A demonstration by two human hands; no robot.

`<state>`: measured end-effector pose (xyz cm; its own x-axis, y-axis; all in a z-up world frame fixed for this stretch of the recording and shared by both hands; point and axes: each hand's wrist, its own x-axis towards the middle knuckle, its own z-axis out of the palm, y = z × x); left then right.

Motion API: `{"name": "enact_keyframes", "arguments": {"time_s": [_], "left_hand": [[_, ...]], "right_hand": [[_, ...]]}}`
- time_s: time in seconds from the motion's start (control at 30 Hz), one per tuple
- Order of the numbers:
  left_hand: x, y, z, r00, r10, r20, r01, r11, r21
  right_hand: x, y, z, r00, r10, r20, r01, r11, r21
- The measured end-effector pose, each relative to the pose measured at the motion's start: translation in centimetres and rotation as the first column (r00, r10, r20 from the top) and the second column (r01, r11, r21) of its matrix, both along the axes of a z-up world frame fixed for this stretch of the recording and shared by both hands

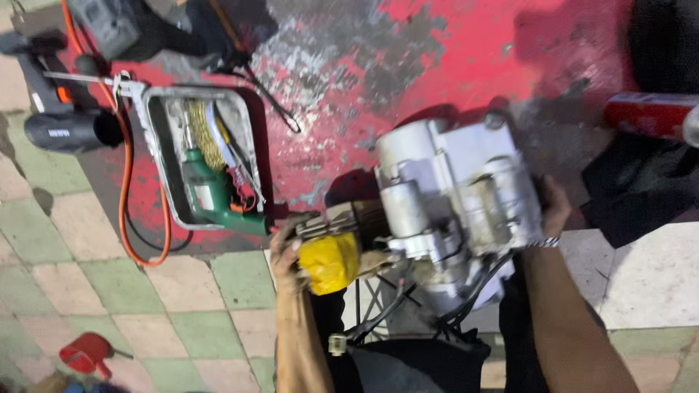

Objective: The person uses a green electric impact wrench to remove bolts from a small engine block on a workbench. They then manually adjust the engine's position and handle attached wires before using the impact wrench again to remove additional bolts.

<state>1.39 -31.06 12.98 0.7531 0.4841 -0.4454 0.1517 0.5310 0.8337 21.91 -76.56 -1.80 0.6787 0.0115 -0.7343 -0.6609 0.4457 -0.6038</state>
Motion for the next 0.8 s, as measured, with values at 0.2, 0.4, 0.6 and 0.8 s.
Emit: {"name": "enact_keyframes", "arguments": {"time_s": [0.2, 0.4, 0.6, 0.8], "left_hand": [[2.2, -2.3, -2.9, 0.989, 0.136, 0.057, -0.127, 0.983, -0.135], [-1.1, -8.9, -10.3, 0.863, 0.435, -0.259, -0.478, 0.867, -0.137], [0.8, -17.3, -5.5, 0.965, 0.142, -0.222, -0.062, 0.941, 0.333], [4.1, -19.4, 1.3, 0.947, -0.137, -0.289, 0.265, 0.843, 0.469]], "right_hand": [[9.0, 1.0, -2.2, 0.997, 0.083, -0.005, -0.083, 0.996, 0.036], [23.5, 4.8, -5.4, 0.831, 0.533, 0.157, -0.498, 0.840, -0.214], [32.9, 12.5, -4.8, 0.523, 0.833, -0.182, -0.678, 0.277, -0.680], [35.9, 15.1, -3.8, 0.480, 0.876, -0.045, -0.590, 0.285, -0.755]]}}
